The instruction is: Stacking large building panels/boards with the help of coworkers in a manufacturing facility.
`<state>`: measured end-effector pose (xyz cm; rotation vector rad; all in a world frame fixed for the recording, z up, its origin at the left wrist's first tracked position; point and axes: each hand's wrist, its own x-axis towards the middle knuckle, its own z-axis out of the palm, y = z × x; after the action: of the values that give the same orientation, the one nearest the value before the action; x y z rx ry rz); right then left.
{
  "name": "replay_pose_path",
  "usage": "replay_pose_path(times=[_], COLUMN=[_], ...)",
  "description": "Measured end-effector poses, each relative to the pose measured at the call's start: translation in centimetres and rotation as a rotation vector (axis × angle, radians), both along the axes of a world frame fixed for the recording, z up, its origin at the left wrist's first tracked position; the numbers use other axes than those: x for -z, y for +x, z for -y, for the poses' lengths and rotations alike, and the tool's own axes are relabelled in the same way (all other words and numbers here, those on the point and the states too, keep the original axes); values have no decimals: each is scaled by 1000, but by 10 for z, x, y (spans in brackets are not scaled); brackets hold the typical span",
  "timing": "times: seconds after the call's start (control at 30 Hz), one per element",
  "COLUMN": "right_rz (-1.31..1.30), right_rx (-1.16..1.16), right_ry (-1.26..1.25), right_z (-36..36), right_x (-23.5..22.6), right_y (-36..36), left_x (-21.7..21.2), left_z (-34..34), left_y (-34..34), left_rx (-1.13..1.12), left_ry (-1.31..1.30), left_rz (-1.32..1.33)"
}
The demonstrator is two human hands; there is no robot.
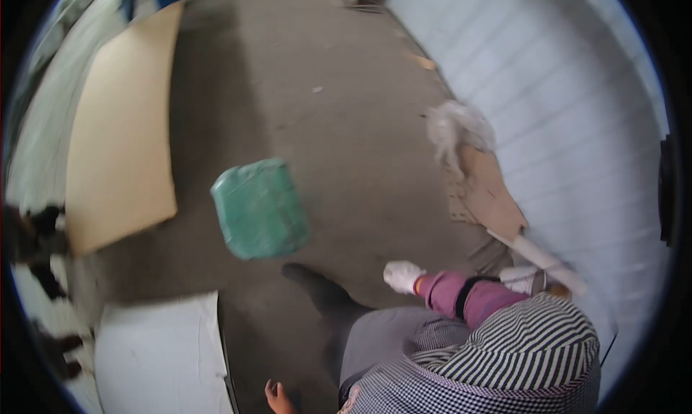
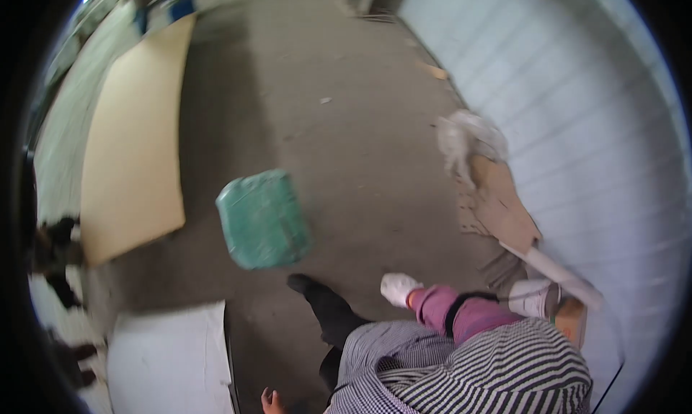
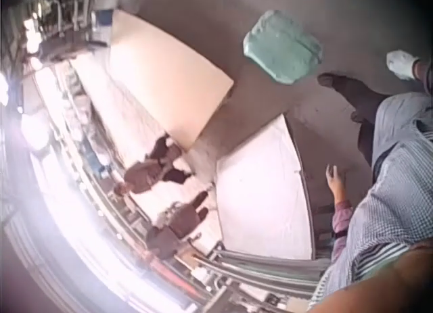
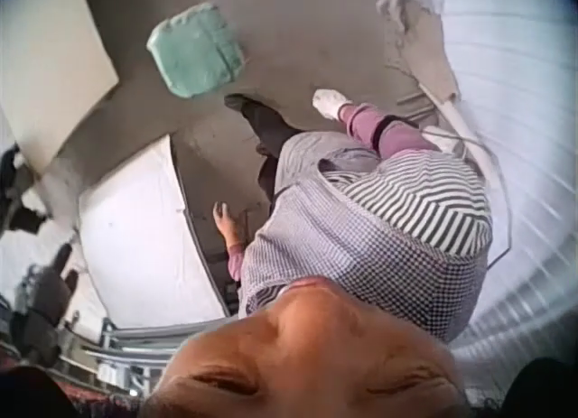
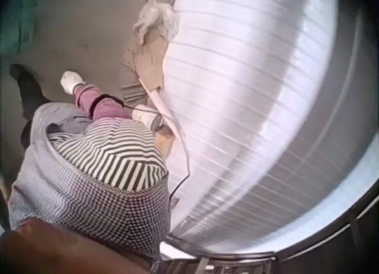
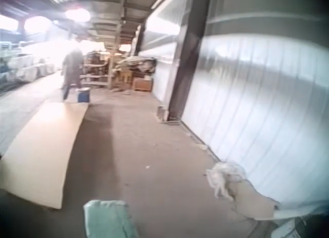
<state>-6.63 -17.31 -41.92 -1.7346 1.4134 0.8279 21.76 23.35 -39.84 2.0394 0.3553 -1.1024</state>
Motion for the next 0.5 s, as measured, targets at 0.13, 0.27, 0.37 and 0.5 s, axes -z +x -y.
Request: replay_pose_path(times=[0.13,0.27,0.37,0.5], right_rz=[-126,-167,-205,-72], right_rx=[401,372,369,584], right_ry=[-34,60,237,120], right_z=[-60,-62,-37,-25], right_x=[-1,11,14,1], right_y=[-160,-260,-348,-449], left_x=[13,7,41,63], left_z=[38,75,149,199], left_y=[-62,-99,-153,-219], left_rx=[653,864,946,1020], left_ry=[48,36,-74,-181], left_rz=[-27,-24,29,54])
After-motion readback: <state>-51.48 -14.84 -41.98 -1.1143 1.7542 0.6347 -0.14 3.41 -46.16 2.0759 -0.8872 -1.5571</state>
